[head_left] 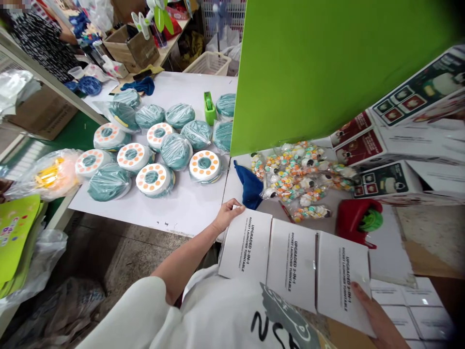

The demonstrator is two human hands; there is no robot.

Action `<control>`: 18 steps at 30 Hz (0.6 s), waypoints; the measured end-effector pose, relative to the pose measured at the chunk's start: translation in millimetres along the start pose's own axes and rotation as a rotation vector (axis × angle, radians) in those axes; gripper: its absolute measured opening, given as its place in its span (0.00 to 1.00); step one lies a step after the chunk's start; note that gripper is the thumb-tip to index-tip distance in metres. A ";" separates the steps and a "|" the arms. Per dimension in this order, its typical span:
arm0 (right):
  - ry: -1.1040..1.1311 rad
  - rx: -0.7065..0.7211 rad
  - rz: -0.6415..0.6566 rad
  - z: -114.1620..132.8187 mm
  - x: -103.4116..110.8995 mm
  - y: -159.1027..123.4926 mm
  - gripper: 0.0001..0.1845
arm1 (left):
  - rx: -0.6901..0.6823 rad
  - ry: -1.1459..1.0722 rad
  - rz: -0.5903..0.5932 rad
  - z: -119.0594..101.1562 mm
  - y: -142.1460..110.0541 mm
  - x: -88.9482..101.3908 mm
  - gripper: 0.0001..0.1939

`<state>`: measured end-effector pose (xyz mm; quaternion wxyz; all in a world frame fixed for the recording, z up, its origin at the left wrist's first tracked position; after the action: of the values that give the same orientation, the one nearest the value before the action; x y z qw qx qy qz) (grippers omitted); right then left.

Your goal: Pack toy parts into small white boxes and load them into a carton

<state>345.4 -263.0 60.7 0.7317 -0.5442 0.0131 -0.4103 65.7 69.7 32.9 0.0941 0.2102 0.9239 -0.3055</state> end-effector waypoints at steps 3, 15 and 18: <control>0.117 -0.071 0.008 0.4 0.6 -0.4 0.50 | 0.023 0.007 -0.010 -1.7 2.2 -2.2 0.28; 0.095 0.032 0.113 -5.4 10.2 12.7 0.32 | -0.286 0.728 0.015 -31.4 -7.3 10.0 0.26; 0.098 0.039 0.118 -7.3 12.8 18.3 0.29 | -0.566 1.064 0.060 -55.5 -3.0 -14.0 0.18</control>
<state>361.2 -275.3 48.4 0.7634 -0.5075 0.0730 -0.3928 74.4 96.5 82.8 -0.3203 0.3268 0.8833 0.1021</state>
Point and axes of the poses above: each hand's wrist, its own y-axis towards the middle knuckle, its own x-axis out of the back of the hand, z = x × y, the point moved 2 cm from there along y, towards the middle knuckle, and after that the axes turned 8 degrees about -z, right-handed, at the moved point
